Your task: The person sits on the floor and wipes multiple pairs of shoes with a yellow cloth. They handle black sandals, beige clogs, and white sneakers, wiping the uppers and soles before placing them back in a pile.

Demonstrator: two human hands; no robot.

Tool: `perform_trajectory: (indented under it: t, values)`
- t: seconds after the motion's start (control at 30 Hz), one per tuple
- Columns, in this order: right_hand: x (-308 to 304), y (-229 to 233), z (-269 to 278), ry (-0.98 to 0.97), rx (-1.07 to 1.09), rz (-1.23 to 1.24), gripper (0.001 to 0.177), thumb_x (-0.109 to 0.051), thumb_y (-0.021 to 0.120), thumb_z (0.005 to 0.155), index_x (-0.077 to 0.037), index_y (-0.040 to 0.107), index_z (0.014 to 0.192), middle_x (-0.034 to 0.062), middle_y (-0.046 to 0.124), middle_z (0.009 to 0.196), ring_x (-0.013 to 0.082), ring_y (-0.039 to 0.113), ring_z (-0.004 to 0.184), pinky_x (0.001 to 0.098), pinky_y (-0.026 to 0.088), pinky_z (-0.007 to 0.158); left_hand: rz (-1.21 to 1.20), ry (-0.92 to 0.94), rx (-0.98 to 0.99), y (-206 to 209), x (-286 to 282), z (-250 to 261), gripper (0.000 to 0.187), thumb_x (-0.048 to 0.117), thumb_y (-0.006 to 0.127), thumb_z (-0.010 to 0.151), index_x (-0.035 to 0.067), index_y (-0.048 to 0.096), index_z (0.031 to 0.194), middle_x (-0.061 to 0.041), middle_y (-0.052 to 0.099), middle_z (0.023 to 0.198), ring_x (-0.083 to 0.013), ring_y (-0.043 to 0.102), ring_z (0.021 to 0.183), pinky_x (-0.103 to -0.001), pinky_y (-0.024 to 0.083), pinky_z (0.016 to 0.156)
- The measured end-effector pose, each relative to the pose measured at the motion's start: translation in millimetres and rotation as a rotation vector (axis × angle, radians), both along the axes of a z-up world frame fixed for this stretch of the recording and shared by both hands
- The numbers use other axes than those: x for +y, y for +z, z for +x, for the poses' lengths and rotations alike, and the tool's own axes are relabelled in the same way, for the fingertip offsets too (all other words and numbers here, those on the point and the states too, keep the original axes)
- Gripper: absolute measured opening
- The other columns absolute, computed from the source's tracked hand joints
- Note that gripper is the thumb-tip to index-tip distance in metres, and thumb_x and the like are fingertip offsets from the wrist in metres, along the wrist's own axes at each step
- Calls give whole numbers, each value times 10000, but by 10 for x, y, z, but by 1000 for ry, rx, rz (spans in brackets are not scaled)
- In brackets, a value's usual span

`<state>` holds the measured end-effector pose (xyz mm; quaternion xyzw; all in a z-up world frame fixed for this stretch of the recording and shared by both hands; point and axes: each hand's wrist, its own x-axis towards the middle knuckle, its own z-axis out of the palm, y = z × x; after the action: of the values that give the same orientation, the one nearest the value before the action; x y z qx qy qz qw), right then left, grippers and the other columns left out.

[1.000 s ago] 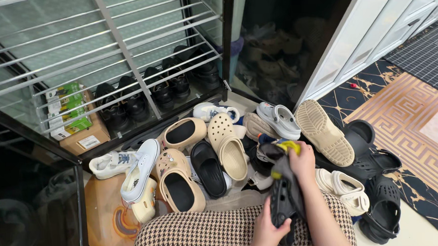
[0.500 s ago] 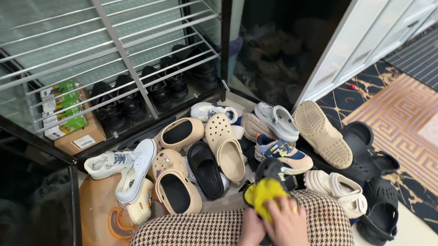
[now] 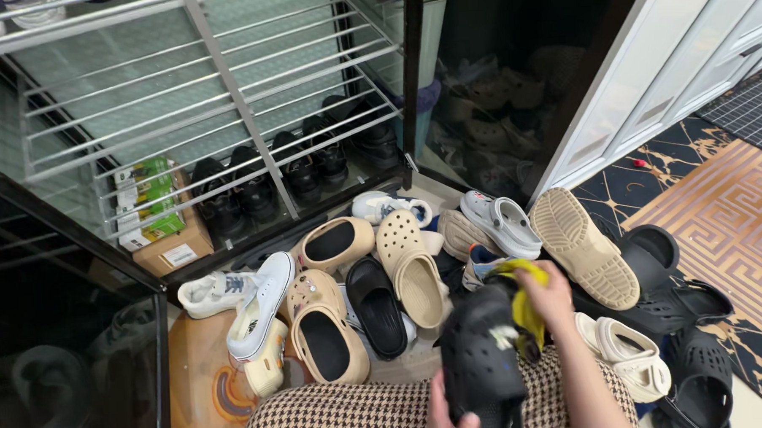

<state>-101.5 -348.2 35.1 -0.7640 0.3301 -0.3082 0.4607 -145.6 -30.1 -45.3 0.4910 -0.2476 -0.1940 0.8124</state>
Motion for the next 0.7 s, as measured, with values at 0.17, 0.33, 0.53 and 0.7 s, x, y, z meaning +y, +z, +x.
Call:
perform_trajectory:
  t: [0.17, 0.33, 0.53, 0.7]
  values:
    - [-24, 585, -664, 161, -716, 681, 552, -341, 637, 925, -16, 580, 1367, 127, 677, 1289, 255, 660, 1177, 370, 513, 1056, -172, 15, 452, 66, 18, 321, 996, 325, 700, 780, -18, 236, 1592, -261, 391, 1580, -373, 414, 1461, -458, 303, 1206]
    - [273, 731, -648, 78, -674, 581, 530, -305, 573, 969, -69, 541, 1442, 100, 637, 1358, 234, 614, 1232, 371, 459, 1088, -128, -162, 276, 486, -3, 256, 1032, 214, 694, 791, 80, 85, 1614, -174, 293, 1661, -298, 329, 1531, -421, 256, 1238]
    - [1292, 338, -44, 313, -27, -2, 521, -286, 664, 943, -26, 554, 1382, 161, 636, 1349, 254, 576, 1283, 348, 407, 1086, -174, -57, 333, 46, -82, 228, 1016, 34, 592, 716, 52, 151, 1630, -170, 330, 1666, -269, 356, 1527, -375, 247, 1223]
    - [1502, 204, -450, 115, -11, -65, 502, -307, 594, 996, 3, 552, 1389, 205, 665, 1319, 288, 645, 1219, 353, 468, 1018, -27, 85, 355, -123, -118, 128, 837, 40, 567, 791, 10, 294, 1581, -164, 421, 1609, -258, 417, 1480, -348, 294, 1203]
